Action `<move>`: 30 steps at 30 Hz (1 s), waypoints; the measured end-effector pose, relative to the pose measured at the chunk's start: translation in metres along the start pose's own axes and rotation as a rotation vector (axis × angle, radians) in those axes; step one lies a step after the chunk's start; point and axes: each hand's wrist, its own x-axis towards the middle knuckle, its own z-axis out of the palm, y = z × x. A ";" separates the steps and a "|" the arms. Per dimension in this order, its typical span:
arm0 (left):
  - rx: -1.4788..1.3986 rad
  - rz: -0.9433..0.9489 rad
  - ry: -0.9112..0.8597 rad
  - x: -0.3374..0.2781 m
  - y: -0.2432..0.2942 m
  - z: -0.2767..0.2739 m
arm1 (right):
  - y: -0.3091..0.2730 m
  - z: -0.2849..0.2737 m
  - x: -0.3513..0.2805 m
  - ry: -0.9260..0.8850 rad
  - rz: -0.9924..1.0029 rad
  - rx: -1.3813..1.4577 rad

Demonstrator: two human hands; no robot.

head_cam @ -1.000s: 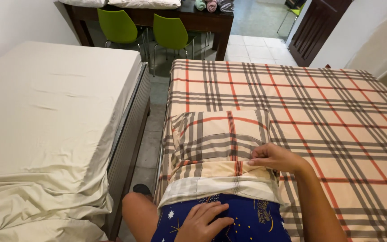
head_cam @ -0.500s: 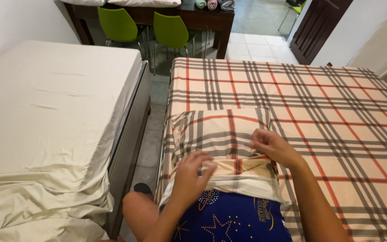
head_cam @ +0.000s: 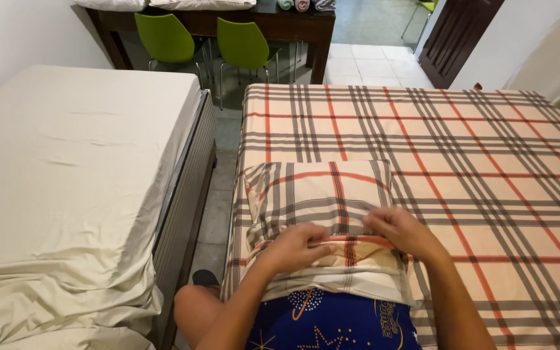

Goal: The person places a green pillow on a bed and then attempts to put a plaid pillowcase onto a blue pillow with a space pattern. The person struggles to align the pillowcase, repeatedly pulling and adjusting the fabric over the pillow while the camera moves erratically.

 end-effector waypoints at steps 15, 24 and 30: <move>-0.234 -0.164 -0.124 0.001 -0.057 -0.038 | -0.018 0.011 0.002 -0.232 -0.105 0.010; -0.514 -0.410 0.193 -0.043 -0.150 -0.035 | -0.030 0.021 0.013 -0.239 -0.023 -0.013; -1.089 -0.644 0.305 -0.065 -0.190 0.005 | -0.051 0.030 0.014 -0.267 0.164 -0.065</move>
